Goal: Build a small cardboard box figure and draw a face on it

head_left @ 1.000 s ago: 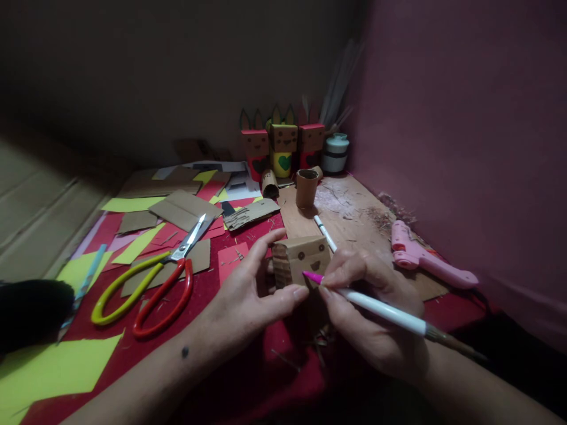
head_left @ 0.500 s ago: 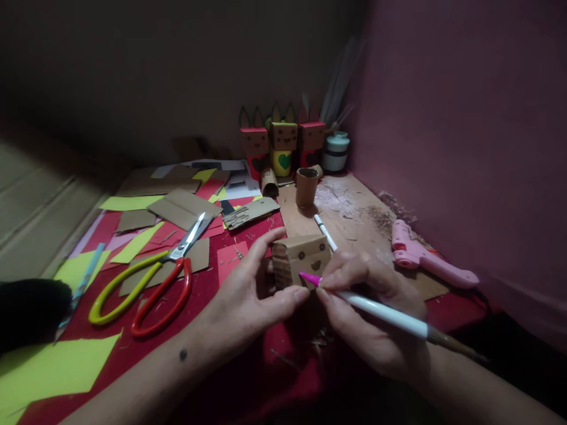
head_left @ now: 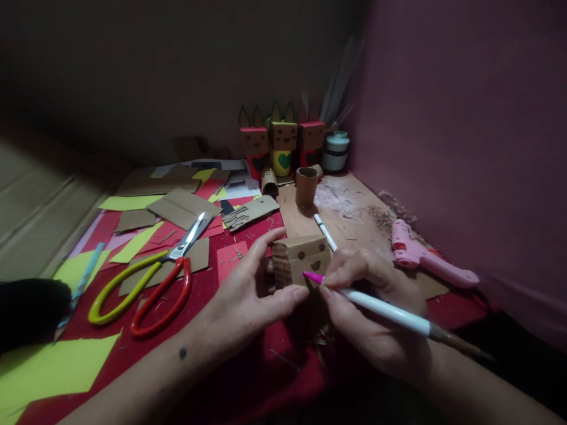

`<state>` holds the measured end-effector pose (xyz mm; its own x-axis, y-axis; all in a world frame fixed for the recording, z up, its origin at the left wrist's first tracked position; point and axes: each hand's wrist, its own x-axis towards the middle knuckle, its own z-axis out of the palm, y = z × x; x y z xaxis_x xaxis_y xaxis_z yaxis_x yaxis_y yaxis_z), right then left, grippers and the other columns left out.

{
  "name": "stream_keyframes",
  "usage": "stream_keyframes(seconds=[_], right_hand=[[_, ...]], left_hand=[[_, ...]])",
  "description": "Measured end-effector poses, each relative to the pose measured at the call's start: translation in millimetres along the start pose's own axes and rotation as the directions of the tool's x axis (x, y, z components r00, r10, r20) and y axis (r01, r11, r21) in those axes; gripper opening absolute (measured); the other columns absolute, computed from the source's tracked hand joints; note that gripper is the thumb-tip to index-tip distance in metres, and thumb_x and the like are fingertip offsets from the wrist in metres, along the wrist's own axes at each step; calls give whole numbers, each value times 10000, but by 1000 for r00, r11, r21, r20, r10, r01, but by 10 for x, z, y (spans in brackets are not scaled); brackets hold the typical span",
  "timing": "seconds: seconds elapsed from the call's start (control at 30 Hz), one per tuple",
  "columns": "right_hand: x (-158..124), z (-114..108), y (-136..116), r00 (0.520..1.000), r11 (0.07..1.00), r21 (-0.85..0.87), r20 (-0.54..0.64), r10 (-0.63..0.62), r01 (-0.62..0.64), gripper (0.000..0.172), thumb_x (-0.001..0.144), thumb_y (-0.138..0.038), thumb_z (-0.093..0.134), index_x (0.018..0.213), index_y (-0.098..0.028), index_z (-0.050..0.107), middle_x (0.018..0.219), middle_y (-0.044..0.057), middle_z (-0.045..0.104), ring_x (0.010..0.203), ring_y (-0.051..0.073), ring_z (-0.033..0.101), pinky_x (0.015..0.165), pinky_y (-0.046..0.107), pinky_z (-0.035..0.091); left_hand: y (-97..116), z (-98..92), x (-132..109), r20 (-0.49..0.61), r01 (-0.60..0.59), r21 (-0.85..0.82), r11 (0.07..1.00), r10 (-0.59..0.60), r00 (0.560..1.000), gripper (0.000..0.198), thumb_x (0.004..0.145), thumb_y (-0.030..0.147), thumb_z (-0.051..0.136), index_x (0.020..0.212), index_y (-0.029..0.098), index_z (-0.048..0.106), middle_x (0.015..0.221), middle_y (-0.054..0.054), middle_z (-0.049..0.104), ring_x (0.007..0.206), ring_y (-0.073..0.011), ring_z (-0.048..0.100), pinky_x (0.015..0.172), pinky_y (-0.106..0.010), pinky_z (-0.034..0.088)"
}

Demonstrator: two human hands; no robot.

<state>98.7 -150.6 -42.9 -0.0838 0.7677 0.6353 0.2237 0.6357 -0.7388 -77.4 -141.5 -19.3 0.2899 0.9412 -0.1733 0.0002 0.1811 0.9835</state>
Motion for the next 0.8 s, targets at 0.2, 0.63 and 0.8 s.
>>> stream_keyframes(seconds=[0.2, 0.63, 0.8], right_hand=[[33, -15, -27, 999, 999, 34, 29, -34, 33, 198, 796, -51, 613, 767, -236, 547, 627, -33, 571, 509, 111, 518, 488, 246, 419], [9, -14, -36, 1000, 997, 77, 14, -22, 21, 190, 823, -52, 619, 800, -233, 569, 689, -17, 617, 557, 120, 578, 504, 246, 458], [10, 3, -23, 1000, 1000, 25, -17, 0, 1, 191, 818, -58, 615, 796, -236, 551, 661, -22, 607, 554, 127, 570, 516, 260, 463]], left_hand=[[-22, -15, -5, 24, -15, -29, 999, 16, 1000, 830, 755, 260, 809, 1459, 224, 371, 1108, -88, 750, 1084, -304, 715, 904, -370, 587], [-7, -1, -9, 29, -20, -27, 999, 21, 999, 833, 741, 239, 818, 1451, 217, 382, 1096, -87, 750, 1071, -303, 715, 899, -376, 588], [-10, 6, -4, -4, -12, -2, 1000, 12, 1000, 785, 753, 265, 799, 1438, 228, 417, 1090, -81, 751, 1061, -310, 721, 899, -398, 591]])
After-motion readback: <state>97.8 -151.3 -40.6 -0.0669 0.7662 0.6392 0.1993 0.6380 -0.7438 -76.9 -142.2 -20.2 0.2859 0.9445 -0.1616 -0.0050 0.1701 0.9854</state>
